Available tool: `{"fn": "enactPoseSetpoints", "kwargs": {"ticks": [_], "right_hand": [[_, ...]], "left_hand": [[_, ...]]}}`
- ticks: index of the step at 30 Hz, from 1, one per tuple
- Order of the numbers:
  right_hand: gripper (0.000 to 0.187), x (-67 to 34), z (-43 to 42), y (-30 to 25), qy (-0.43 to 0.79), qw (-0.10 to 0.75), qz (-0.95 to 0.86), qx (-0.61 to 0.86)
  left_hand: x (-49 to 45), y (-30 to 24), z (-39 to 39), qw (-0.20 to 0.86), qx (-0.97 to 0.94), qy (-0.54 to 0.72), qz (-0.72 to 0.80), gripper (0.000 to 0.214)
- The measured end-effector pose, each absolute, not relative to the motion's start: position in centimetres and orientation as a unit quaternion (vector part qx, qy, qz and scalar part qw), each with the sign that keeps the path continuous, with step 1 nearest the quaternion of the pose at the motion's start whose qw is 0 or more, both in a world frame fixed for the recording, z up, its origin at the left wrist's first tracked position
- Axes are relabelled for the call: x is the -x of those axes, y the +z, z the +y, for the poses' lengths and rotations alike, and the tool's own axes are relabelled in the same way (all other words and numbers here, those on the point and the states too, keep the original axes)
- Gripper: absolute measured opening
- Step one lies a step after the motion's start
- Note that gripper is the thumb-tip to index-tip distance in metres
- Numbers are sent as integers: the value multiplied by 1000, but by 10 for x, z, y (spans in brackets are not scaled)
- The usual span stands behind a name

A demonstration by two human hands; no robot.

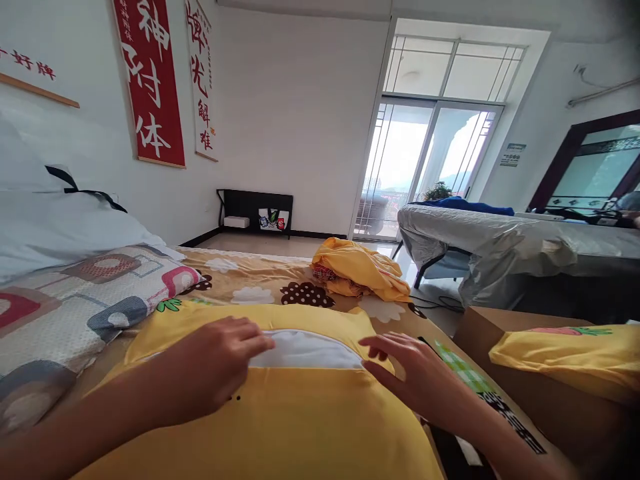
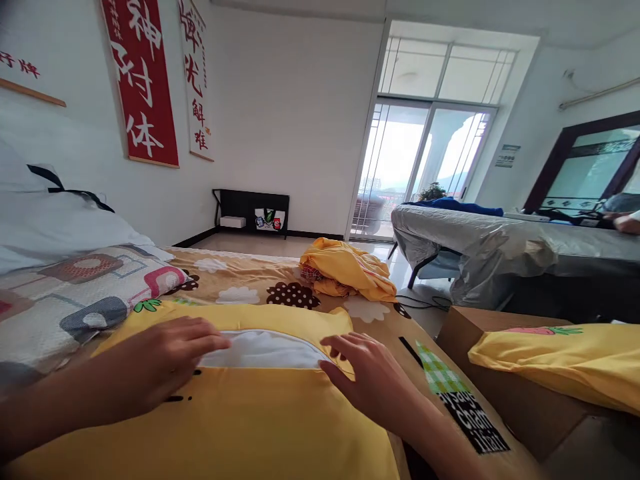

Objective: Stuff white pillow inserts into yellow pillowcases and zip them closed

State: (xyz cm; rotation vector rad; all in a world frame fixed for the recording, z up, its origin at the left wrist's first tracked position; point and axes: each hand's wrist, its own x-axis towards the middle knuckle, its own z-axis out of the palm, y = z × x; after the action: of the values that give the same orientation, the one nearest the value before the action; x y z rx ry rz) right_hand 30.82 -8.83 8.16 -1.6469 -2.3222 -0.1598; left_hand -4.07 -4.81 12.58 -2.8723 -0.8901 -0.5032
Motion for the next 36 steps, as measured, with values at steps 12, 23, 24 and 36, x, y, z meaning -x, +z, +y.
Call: {"fn": "enactPoseSetpoints", "kwargs": {"ticks": [12, 23, 24, 36], "right_hand": [[35, -283, -19, 54, -103, -44, -720, 685], [27, -255, -14, 115, -116, -31, -763, 635], [25, -252, -10, 113, -112, -27, -769, 628], [43, -330, -7, 59, -104, 82, -782, 609]], "left_hand": [[-66, 63, -45, -69, 952, 26, -297, 40], [-143, 38, -13, 62, 944, -10, -325, 40], [-142, 31, -14, 88, 950, -29, -298, 42], [-179, 40, 29, -29, 943, 88, -321, 22]]}}
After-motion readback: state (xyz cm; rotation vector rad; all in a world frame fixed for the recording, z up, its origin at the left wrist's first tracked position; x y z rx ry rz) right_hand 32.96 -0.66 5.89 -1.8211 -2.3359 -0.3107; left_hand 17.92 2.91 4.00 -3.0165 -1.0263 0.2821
